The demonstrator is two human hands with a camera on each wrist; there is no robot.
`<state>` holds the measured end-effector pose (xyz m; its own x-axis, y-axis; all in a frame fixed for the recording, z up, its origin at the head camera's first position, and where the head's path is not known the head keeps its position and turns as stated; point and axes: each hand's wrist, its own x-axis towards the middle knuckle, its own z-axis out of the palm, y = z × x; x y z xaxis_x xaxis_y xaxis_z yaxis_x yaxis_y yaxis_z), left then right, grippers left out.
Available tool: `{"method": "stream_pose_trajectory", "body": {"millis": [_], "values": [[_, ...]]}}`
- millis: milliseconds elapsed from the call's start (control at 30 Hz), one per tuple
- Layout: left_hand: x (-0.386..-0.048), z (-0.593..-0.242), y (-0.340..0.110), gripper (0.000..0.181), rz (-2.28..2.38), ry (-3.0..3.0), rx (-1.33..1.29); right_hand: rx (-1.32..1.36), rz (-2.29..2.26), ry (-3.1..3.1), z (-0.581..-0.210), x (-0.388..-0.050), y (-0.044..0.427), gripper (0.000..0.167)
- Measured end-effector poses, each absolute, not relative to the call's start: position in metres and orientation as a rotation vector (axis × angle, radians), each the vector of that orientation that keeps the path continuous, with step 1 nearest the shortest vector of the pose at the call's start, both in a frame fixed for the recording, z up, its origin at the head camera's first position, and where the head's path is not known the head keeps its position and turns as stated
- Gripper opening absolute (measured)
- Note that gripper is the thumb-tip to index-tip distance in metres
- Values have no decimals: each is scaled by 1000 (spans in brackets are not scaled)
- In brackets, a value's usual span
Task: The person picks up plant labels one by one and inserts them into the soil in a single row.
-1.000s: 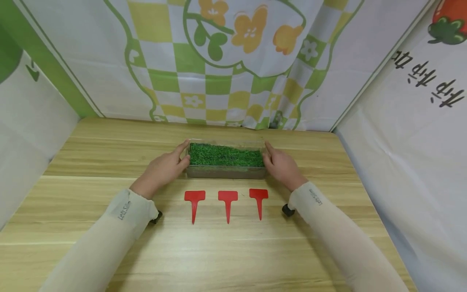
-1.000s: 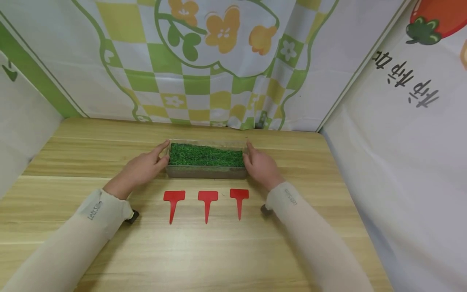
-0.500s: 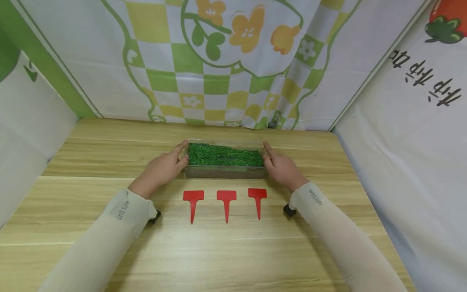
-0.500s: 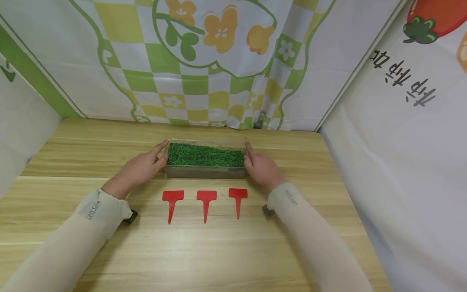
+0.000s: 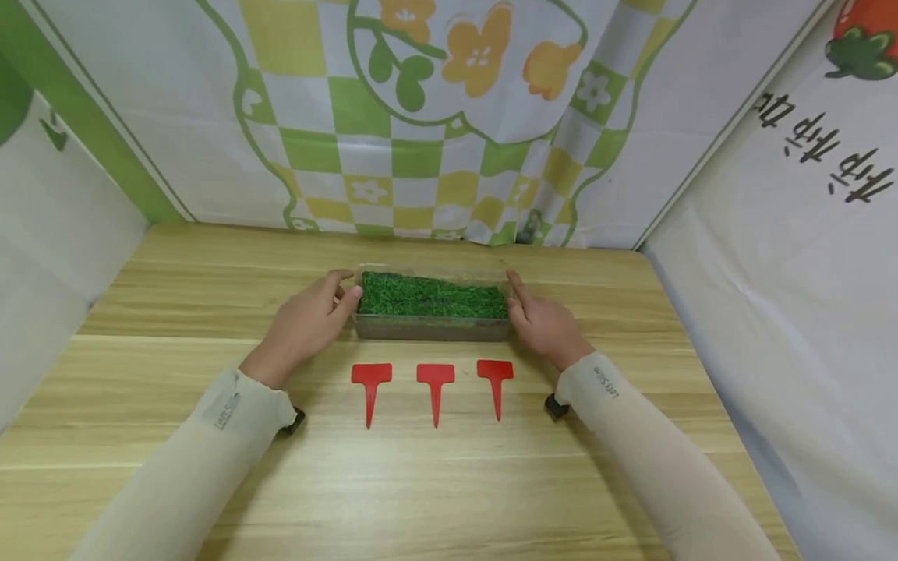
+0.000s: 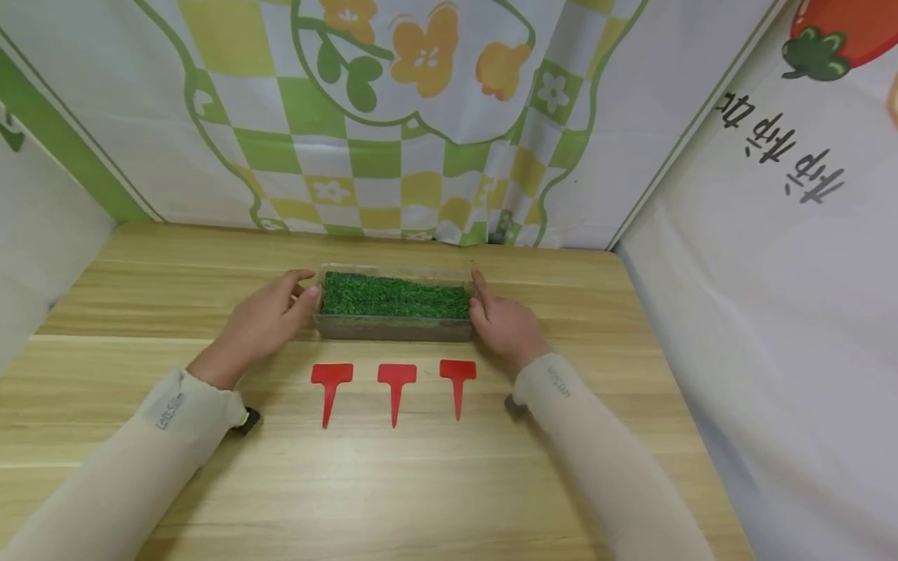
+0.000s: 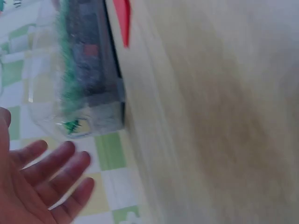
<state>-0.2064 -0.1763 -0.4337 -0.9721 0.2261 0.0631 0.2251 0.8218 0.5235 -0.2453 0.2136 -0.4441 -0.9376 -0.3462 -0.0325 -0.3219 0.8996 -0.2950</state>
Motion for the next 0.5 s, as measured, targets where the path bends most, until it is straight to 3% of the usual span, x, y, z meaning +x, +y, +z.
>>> {"method": "stream_pose_trajectory", "body": {"millis": [233, 300, 500], "values": [[-175, -422, -171, 33, 780, 2934, 557, -532, -425, 3010, -443, -244, 214, 62], [-166, -423, -168, 38, 682, 2860, 650, -528, -424, 3014, -443, -243, 214, 63], [-143, -435, -159, 81, 487, 2716, 746, -528, -411, 3005, -445, -242, 214, 63]]}}
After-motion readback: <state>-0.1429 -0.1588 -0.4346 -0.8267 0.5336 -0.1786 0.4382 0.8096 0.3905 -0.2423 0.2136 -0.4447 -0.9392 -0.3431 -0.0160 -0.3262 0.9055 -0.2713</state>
